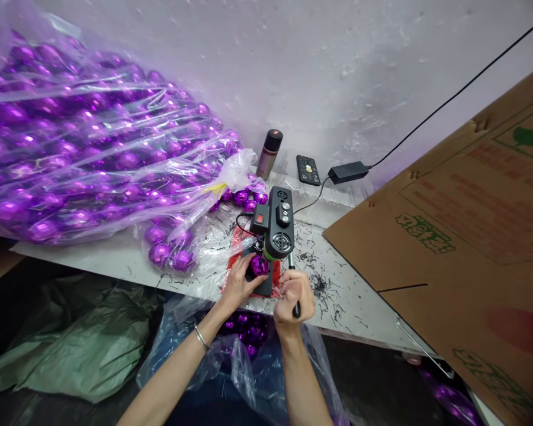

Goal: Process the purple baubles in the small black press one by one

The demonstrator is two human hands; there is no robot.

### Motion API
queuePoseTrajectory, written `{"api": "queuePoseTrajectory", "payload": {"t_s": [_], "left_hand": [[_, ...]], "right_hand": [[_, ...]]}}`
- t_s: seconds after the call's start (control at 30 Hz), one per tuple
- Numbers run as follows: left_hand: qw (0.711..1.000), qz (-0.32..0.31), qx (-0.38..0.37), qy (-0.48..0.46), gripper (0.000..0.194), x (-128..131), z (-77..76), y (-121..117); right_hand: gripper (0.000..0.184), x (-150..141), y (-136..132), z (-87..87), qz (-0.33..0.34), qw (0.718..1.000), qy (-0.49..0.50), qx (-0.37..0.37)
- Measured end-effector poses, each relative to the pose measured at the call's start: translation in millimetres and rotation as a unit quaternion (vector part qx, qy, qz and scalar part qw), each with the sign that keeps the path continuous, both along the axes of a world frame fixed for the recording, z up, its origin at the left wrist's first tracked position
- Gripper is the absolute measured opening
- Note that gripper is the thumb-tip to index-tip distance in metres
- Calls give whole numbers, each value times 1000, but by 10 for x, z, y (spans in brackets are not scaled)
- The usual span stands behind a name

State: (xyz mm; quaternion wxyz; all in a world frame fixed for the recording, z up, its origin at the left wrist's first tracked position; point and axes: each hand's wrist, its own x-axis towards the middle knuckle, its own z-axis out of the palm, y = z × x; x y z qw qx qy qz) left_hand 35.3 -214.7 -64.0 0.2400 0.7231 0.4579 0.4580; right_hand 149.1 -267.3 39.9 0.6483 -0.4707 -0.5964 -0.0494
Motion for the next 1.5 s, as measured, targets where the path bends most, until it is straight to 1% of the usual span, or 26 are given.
{"api": "queuePoseTrajectory", "payload": {"t_s": [0.07, 0.13, 0.2, 0.33, 0.43, 0.6, 0.8, 0.97, 1.23, 1.5], "left_hand": [[1000, -2, -2, 1, 56, -1, -1, 2], [1000, -1, 1, 0, 56, 0, -3, 4], [1000, 1, 6, -3, 56, 1, -8, 4], [1000, 1, 4, 0, 56, -2, -15, 5], [1000, 1, 7, 2, 55, -5, -18, 5], [1000, 0, 16, -3, 56, -2, -22, 3], [1000, -1, 20, -3, 57, 0, -25, 8], [1000, -1, 24, -12, 56, 8, -36, 7], [1000, -6, 1, -6, 56, 1, -26, 11], [1000, -1, -2, -1, 55, 3, -5, 10]], "right_hand": [[33, -2, -13, 78, -2, 1000, 5, -6], [32, 2, -14, 73, 2, 1000, -4, -3], [33, 6, -2, -8, 4, 1000, -18, 4], [36, -5, 45, -230, 2, 999, -24, 33], [38, -25, 75, -310, 0, 999, -13, 51], [38, -28, 80, -325, -9, 999, -19, 48], [38, -15, 87, -347, 2, 998, -10, 56], [39, -12, 92, -364, -7, 998, -14, 57], [40, -10, 94, -380, -8, 998, -12, 58], [40, -16, 97, -376, -4, 998, -12, 57]]}}
